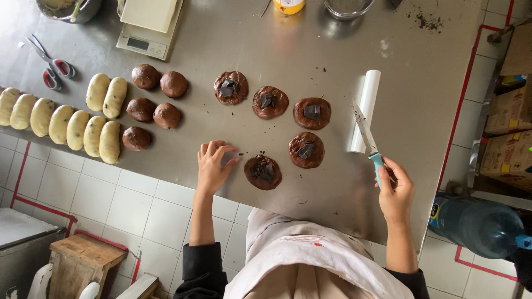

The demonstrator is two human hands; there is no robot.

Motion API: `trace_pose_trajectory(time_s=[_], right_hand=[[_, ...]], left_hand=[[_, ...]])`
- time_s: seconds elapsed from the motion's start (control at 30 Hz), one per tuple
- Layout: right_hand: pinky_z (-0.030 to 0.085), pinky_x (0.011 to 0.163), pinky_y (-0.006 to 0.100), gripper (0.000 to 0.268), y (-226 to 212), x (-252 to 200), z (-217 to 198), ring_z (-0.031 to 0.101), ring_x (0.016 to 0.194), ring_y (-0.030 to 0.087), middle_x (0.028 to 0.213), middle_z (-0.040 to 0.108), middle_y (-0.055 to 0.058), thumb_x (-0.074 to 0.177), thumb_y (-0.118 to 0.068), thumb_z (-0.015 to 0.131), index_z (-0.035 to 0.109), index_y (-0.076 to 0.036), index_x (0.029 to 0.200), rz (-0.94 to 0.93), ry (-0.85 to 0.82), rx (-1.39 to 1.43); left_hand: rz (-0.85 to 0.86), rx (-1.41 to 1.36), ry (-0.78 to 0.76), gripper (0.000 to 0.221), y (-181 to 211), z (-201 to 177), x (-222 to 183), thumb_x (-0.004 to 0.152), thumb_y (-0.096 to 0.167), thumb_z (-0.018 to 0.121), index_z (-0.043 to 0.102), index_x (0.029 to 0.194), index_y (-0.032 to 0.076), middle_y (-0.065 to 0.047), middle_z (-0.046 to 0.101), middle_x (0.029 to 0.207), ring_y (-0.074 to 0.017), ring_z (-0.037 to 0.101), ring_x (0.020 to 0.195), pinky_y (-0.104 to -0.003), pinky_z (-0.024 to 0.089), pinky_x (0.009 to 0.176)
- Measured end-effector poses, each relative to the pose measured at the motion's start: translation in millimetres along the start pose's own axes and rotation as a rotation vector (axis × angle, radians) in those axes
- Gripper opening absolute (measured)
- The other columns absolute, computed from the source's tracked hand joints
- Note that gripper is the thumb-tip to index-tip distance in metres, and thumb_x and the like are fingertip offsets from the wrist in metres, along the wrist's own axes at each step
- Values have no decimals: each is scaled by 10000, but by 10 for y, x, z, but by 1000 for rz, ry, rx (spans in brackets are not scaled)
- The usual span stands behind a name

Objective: The person shapes chocolate-filled dough into rounds by hand and uses a knife to score the tops of prepared buns on a stainless steel work surface.

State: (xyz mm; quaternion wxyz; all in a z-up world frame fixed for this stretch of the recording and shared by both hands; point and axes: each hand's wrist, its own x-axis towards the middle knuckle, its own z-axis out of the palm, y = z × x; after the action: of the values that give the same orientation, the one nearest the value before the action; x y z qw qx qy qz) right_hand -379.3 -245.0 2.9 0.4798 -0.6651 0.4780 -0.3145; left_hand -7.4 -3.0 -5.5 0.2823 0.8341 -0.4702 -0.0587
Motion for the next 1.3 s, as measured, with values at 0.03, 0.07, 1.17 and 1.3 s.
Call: trace_pose_trajectory(time_s=[0.03,0.07,1.17,1.3], right_hand=[[525,673,244,253,5,7,7,610,785,81,960,672,41,1045,-95,630,688,25,1259,-3,4,-5],[522,675,244,251,7,8,9,605,780,82,953,669,40,1047,-96,630,688,25,1259,2,5,7],[495,668,242,263,20,33,-70,583,747,86,929,667,37,1051,-120,641,686,26,1265,65,96,16],[500,670,245,261,7,55,-43,583,748,86,923,665,38,1050,-115,642,688,28,1263,69,97,27]], left_hand=[[20,26,5,312,-2,30,20,793,237,841,737,1072,147,-37,623,1157,-300,517,1128,-454,396,984],[9,28,-11,277,-1,66,30,800,237,841,742,1045,154,-30,624,1153,-298,514,1130,-457,388,991],[-44,-255,-276,221,407,509,475,774,58,793,688,961,6,-145,730,895,-283,742,803,-377,585,746],[-103,-281,-296,181,432,493,493,777,15,764,696,944,8,-135,740,849,-264,752,780,-358,594,742]])
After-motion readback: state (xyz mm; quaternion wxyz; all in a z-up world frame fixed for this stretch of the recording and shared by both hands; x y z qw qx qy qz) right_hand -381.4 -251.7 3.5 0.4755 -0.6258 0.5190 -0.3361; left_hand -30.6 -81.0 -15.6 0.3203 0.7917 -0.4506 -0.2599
